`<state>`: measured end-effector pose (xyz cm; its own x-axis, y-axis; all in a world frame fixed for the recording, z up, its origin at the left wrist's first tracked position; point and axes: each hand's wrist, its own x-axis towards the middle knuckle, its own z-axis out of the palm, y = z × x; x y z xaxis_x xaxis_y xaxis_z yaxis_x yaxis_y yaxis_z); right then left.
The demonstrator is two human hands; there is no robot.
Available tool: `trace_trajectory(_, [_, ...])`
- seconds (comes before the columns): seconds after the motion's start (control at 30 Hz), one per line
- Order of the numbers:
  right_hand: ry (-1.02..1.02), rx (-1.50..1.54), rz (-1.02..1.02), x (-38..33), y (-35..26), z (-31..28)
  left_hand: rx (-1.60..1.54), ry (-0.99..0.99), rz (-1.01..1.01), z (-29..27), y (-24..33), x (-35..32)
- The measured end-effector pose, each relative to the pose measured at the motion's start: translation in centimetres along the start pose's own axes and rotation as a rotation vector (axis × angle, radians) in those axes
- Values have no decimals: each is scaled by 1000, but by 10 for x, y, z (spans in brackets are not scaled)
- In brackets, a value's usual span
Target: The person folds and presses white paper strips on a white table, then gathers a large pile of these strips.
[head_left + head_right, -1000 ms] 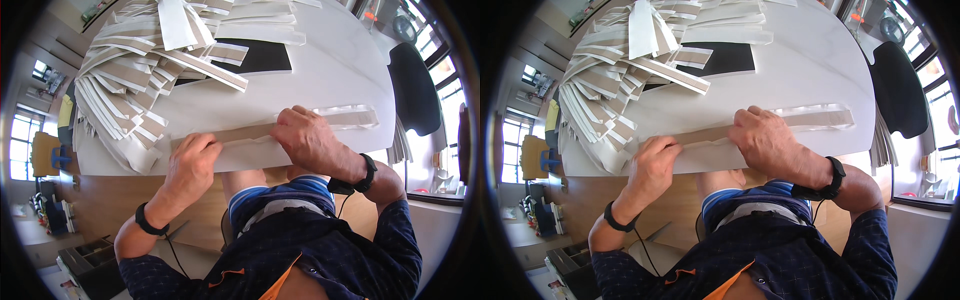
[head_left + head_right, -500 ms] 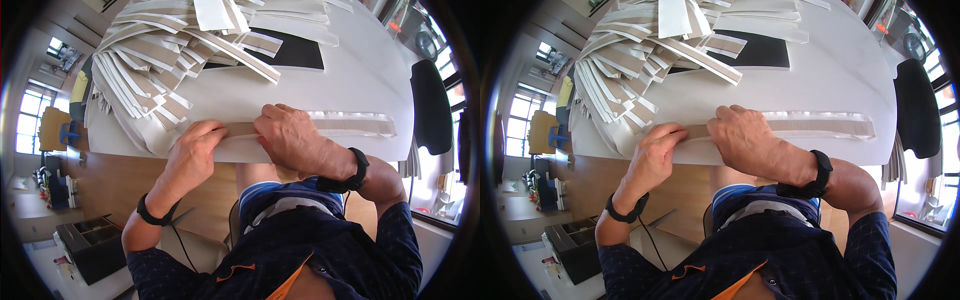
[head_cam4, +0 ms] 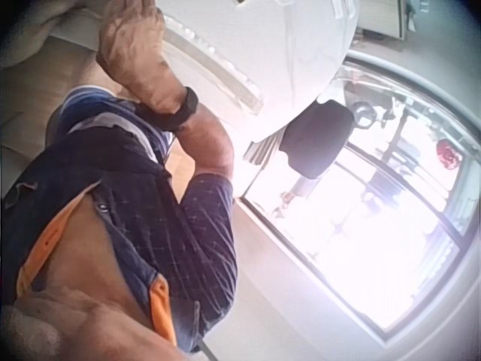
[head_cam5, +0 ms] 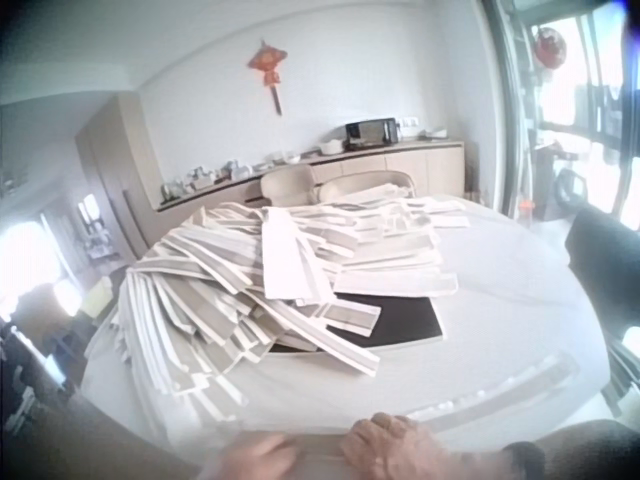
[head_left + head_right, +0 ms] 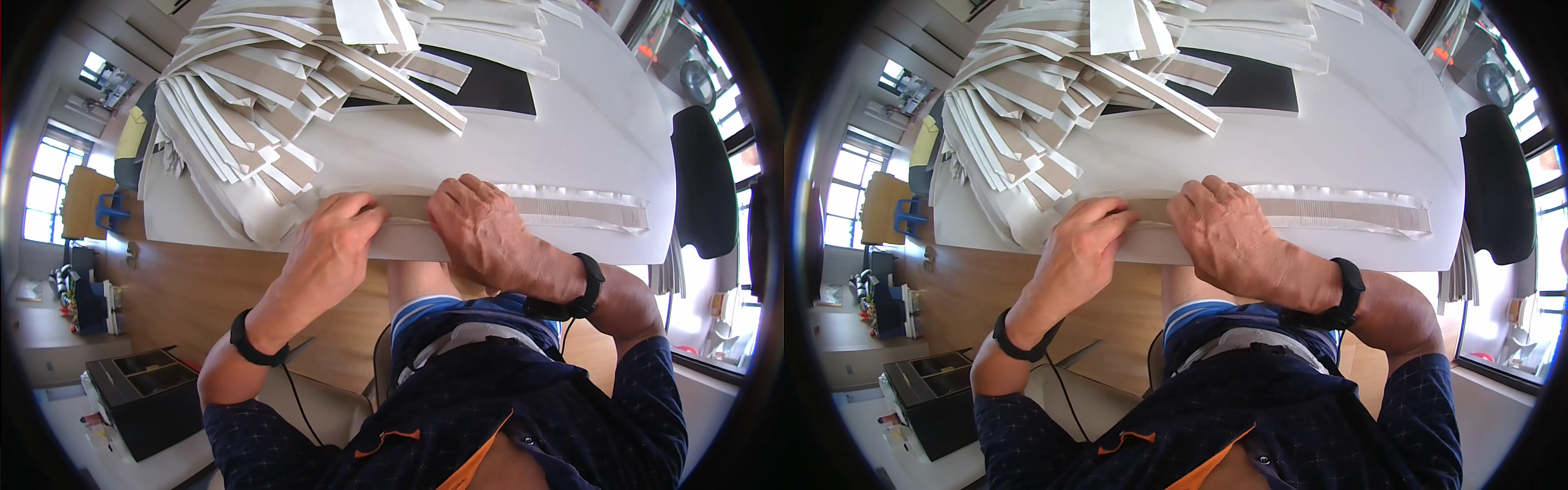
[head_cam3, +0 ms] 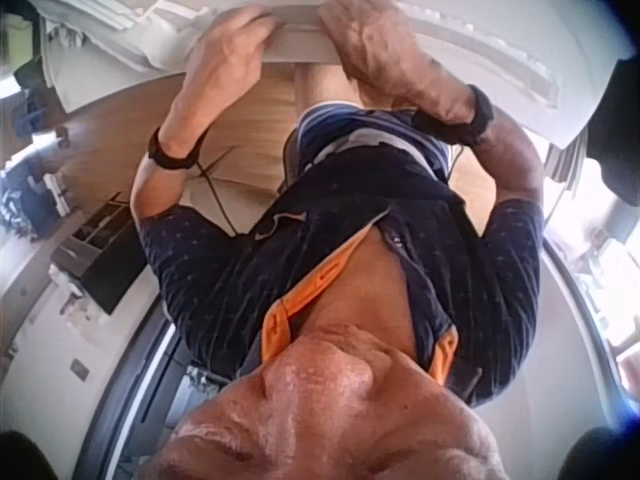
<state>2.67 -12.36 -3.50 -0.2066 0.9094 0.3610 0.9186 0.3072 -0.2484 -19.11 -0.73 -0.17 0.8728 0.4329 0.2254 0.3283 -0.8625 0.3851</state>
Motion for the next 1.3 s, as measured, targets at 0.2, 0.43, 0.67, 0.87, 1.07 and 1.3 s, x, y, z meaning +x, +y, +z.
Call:
trace_trajectory(0.2, [-94, 4, 119, 20, -19, 5, -7, 0, -5, -1, -2, 0])
trace_trajectory(0.43, [-36, 7, -83, 17, -10, 10, -46, -15, -19, -3, -7, -6])
trace_trajectory(0.67, [9, 86, 94, 20, -21, 19, -89, -49, -8, -8, -12, -4])
trace_trajectory(0.87, [6, 40, 20, 35, -26, 25, -177, -43, -66, -13, -18, -6])
trace_trajectory(1.07, [-58, 86, -92, 30, -21, 20, -280, -147, -163, -18, -31, -5])
trace_trajectory(1.3, [-36, 69, -94, 41, -25, 31, -333, -185, -186, -19, -34, -3])
